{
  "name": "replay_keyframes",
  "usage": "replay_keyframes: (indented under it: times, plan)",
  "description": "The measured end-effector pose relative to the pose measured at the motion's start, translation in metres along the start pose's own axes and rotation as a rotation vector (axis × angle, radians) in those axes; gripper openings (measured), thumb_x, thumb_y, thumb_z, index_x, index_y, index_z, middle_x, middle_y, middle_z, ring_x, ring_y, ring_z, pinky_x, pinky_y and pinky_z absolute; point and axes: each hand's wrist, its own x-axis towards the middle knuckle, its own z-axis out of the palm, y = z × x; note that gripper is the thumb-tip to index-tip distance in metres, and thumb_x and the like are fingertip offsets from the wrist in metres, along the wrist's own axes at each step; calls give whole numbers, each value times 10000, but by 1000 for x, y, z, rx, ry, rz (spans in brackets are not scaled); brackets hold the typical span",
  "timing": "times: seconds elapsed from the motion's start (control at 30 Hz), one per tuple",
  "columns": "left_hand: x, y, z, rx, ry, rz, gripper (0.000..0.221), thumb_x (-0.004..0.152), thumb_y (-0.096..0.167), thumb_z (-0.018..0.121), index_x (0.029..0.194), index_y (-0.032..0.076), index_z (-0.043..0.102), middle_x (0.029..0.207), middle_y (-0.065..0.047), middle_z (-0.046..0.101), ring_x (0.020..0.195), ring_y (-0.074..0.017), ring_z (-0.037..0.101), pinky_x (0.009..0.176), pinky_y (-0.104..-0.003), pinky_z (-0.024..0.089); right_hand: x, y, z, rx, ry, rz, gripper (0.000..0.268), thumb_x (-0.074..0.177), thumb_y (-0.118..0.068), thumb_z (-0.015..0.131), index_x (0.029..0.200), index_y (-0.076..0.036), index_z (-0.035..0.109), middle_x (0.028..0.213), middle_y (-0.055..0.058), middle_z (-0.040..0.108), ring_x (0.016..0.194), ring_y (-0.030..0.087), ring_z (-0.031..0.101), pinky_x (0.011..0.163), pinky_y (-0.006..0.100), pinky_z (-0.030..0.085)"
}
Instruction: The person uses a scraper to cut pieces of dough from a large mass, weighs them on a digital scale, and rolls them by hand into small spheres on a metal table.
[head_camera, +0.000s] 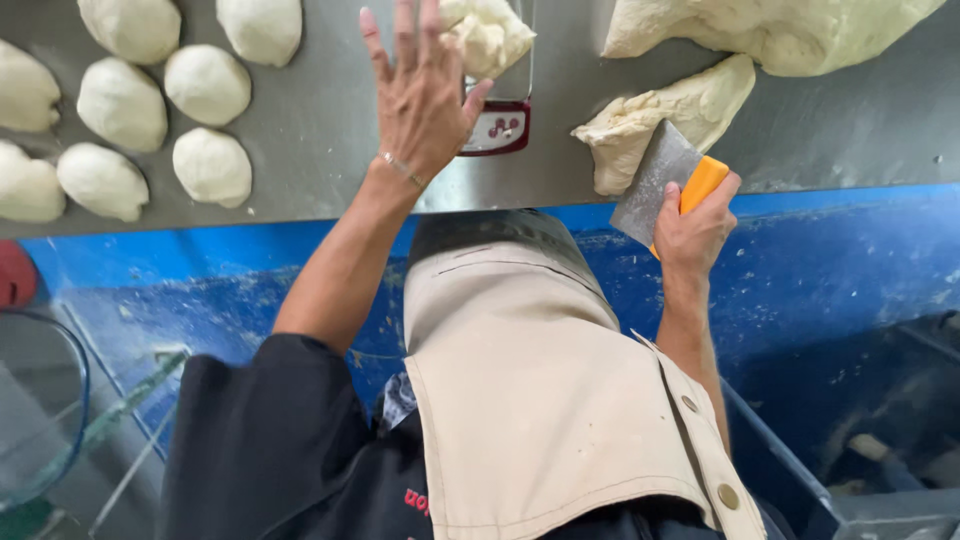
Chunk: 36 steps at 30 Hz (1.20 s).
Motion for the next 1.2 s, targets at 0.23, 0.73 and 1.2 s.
replay_keyframes:
  times: [0.23, 0.73, 1.2]
  plan:
    - [-19, 100, 43, -736, -124, 191, 241, 916, 93, 731, 1127, -9, 676, 1144, -189, 626, 968, -322, 634, 858, -408, 542, -6, -2, 6, 1, 27, 58, 478, 955, -106, 777, 1257, 25, 430, 952, 330, 681, 906, 547, 664, 766, 568, 509]
    - [-73, 78, -40, -1019, -647, -312, 195, 932, 193, 709, 1033, 31, 745, 975, -156, 751, 859, -328, 721, 813, -417, 576, 4, 7, 12, 22, -3, 47, 462, 966, -108, 782, 1229, 15, 423, 921, 310, 680, 873, 529, 679, 765, 557, 521]
    - [12, 41, -17, -265, 146, -10, 155, 999, 214, 732, 977, 65, 694, 1154, -128, 679, 1222, -333, 607, 1063, -555, 405, 9, 10, 10, 27, -22, 66, 494, 943, -141, 784, 1256, 21, 438, 954, 339, 686, 922, 544, 671, 769, 557, 534]
